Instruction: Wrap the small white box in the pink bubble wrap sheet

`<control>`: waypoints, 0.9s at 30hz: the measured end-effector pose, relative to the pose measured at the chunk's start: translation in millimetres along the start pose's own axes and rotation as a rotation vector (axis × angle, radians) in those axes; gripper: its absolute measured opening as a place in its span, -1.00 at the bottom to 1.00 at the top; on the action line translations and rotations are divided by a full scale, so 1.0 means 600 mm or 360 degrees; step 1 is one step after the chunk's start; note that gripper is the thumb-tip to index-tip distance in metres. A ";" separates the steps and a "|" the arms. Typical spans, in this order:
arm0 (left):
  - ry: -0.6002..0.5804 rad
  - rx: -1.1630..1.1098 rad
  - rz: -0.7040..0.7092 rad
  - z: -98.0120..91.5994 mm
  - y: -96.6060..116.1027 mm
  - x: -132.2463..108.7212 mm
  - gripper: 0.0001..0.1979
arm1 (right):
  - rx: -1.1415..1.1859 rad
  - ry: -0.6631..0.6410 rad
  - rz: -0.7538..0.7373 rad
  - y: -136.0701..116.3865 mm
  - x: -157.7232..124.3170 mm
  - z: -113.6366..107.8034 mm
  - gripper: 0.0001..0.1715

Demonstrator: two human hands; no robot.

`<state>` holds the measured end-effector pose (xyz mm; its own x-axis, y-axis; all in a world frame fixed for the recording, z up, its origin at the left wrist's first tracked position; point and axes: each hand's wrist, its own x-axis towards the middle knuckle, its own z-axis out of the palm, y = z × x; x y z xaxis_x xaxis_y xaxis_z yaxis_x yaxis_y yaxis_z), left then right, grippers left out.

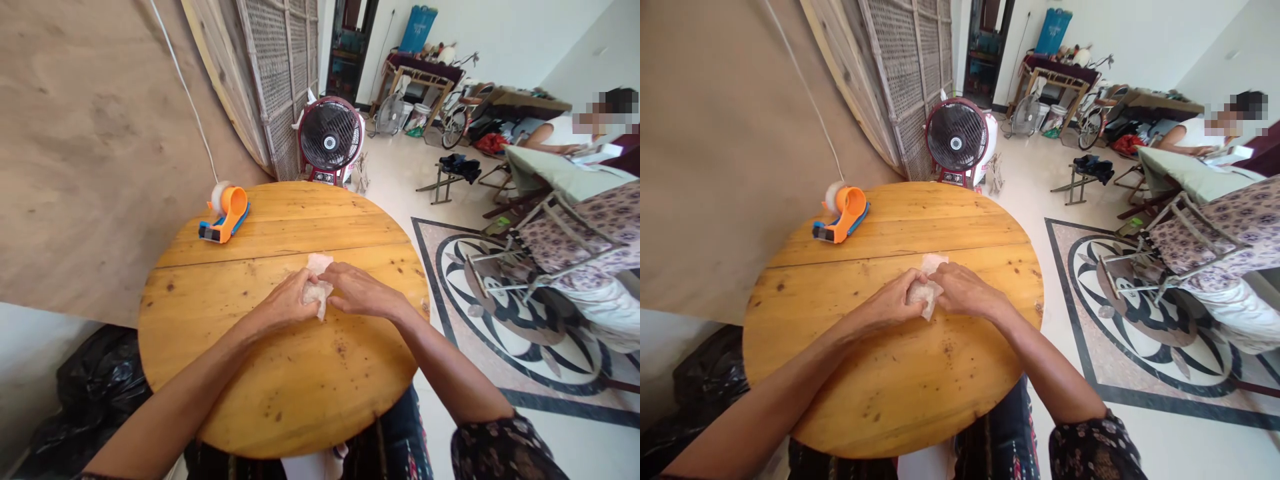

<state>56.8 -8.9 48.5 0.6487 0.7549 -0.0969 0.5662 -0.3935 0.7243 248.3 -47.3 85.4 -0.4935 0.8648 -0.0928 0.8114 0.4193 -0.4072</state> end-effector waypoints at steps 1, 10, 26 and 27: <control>-0.0002 0.0012 0.0020 0.001 -0.001 0.000 -0.65 | 0.0024 0.0034 0.0018 -0.003 -0.013 0.003 -0.64; 0.0108 0.0045 0.0224 0.006 -0.017 0.003 -0.66 | 0.0306 0.0375 0.0115 -0.019 -0.046 0.073 -0.37; 0.0165 0.0276 0.0112 0.000 -0.013 -0.003 -0.70 | 0.0300 0.0372 0.0172 -0.025 -0.025 0.076 -0.49; 0.0166 0.0267 0.0120 0.000 -0.012 -0.003 -0.71 | 0.0308 0.0357 0.0175 -0.024 -0.025 0.075 -0.49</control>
<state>51.5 -7.1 43.3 0.6410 0.7669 0.0309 0.6005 -0.5262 0.6020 229.8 -78.6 52.0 -0.3073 0.9504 0.0481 0.7706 0.2782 -0.5734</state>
